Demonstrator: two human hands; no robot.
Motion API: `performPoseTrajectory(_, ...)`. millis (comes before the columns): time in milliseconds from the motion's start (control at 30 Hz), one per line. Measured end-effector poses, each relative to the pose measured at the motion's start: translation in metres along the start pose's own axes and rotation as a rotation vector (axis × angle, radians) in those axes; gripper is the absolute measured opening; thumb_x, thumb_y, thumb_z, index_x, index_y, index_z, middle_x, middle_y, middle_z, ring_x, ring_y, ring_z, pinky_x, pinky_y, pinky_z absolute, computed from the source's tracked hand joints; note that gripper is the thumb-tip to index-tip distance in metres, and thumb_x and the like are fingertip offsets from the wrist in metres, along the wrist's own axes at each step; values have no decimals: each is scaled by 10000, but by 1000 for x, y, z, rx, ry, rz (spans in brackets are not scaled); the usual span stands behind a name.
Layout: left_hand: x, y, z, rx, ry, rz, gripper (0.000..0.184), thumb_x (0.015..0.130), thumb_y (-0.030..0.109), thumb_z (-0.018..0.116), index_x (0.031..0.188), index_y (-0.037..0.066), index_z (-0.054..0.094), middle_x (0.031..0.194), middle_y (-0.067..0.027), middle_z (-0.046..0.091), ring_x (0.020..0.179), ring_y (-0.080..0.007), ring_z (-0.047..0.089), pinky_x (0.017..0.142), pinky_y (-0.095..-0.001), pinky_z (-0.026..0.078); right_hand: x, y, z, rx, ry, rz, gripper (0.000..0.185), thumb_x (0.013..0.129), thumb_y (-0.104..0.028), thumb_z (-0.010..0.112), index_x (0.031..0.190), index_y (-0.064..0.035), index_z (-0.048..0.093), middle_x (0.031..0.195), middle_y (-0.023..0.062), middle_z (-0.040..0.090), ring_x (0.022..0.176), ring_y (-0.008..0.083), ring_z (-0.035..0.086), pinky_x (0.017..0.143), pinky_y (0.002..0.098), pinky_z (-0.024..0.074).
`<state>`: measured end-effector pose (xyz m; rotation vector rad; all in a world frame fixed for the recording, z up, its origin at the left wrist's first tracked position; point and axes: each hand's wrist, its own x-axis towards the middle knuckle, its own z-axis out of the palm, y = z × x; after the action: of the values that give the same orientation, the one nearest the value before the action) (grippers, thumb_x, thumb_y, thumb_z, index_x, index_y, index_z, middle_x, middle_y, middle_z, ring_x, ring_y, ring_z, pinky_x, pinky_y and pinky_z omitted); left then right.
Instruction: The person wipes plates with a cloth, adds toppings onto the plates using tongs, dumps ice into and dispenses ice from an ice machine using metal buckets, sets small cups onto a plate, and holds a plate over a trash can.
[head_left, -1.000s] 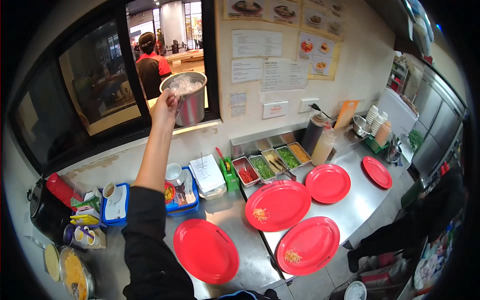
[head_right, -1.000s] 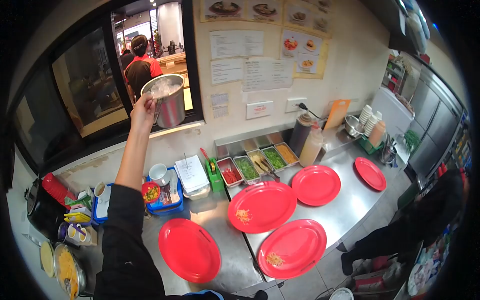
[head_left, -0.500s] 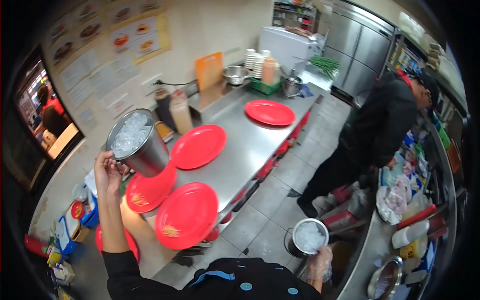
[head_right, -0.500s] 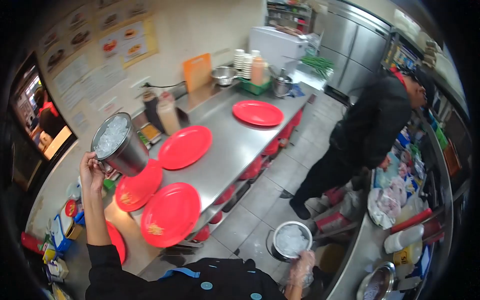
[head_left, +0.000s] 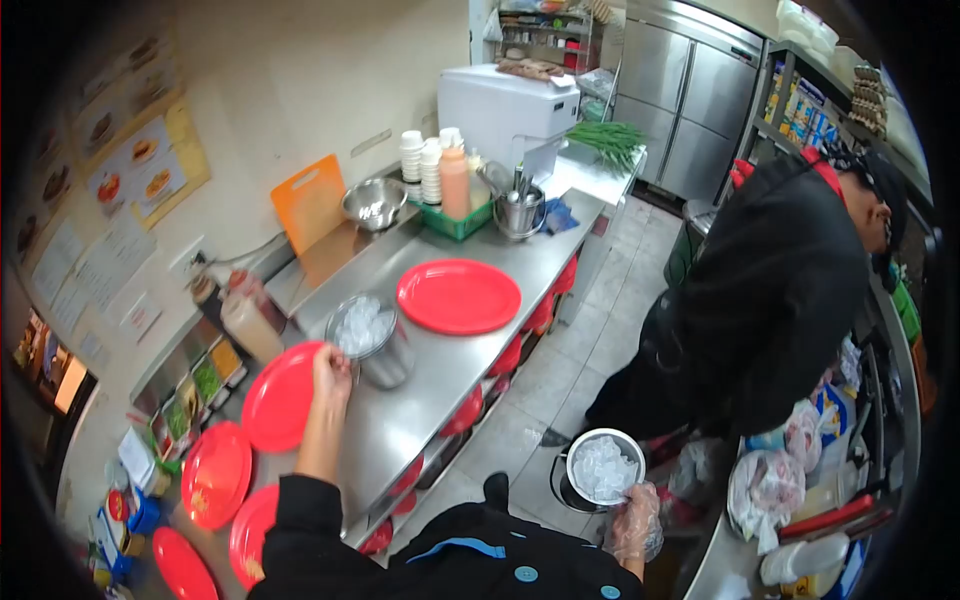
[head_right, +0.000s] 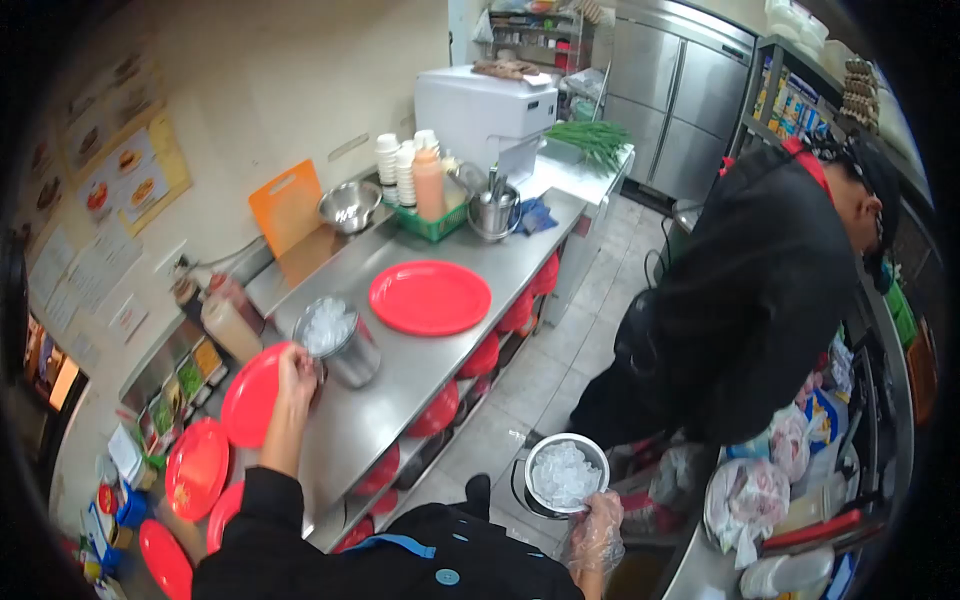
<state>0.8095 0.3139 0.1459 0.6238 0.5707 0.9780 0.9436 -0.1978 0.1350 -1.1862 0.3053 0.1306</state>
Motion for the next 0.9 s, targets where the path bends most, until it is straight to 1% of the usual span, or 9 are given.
performPoseTrajectory(200,22,-9,-3,366,69,-72,112,730,64,554,642,74,486,556,-8,442,491,-146,476,458,-263,413,129,-42,104,61,-29,-31,132,641,-1,508,599,-83,414,598,-15,417,474,72,385,410,200,341)
performPoseTrajectory(267,13,44,37,1159,85,-205,250,802,221,626,719,-2,548,644,-144,598,563,-210,615,464,-357,488,190,-44,131,67,-54,-113,128,637,0,508,596,-86,424,596,-21,404,477,73,376,422,208,350)
performPoseTrajectory(333,39,86,47,2023,202,-113,459,791,375,667,845,-68,560,709,-224,620,744,-307,653,649,-389,496,232,-74,181,96,-103,-113,128,645,-6,518,597,-88,433,618,-22,403,548,75,417,479,224,387)
performPoseTrajectory(367,39,103,96,2098,-19,220,485,782,373,672,956,-65,560,783,-229,629,778,-389,613,715,-412,475,266,-77,199,113,-135,-185,117,656,-14,525,604,-85,448,631,-18,417,561,78,422,477,226,388)
performPoseTrajectory(400,32,112,183,2072,8,101,500,787,343,666,1080,-45,547,926,-247,619,869,-394,591,792,-413,458,292,-88,221,32,-156,-267,116,667,-14,533,607,-79,457,630,-14,419,566,81,422,479,236,396)
performPoseTrajectory(433,48,103,217,1963,-174,742,511,806,311,647,1165,-27,512,1061,-241,586,1002,-384,547,872,-398,423,318,-98,247,112,-184,-289,112,678,-5,531,619,-74,465,631,-11,421,553,84,424,469,242,394)
performPoseTrajectory(633,167,-24,539,1573,-719,1316,637,776,286,679,1299,31,418,1281,-213,470,1178,-336,459,998,-387,358,464,-176,385,271,-235,-345,93,707,-19,547,658,-60,480,618,7,459,442,101,434,382,241,417)
performPoseTrajectory(833,352,-145,707,1975,-297,1515,670,752,411,669,1275,58,441,1262,-327,438,1173,-430,455,941,-457,415,594,-275,505,86,-247,-550,88,711,-68,585,674,-24,518,602,27,483,430,131,467,378,276,450)
performPoseTrajectory(900,374,-144,731,2408,-419,1163,584,753,411,661,1205,75,504,1222,-301,493,1044,-383,573,841,-463,483,623,-308,549,-7,-308,-582,122,693,-94,610,654,-40,507,589,23,473,427,124,459,384,270,441)
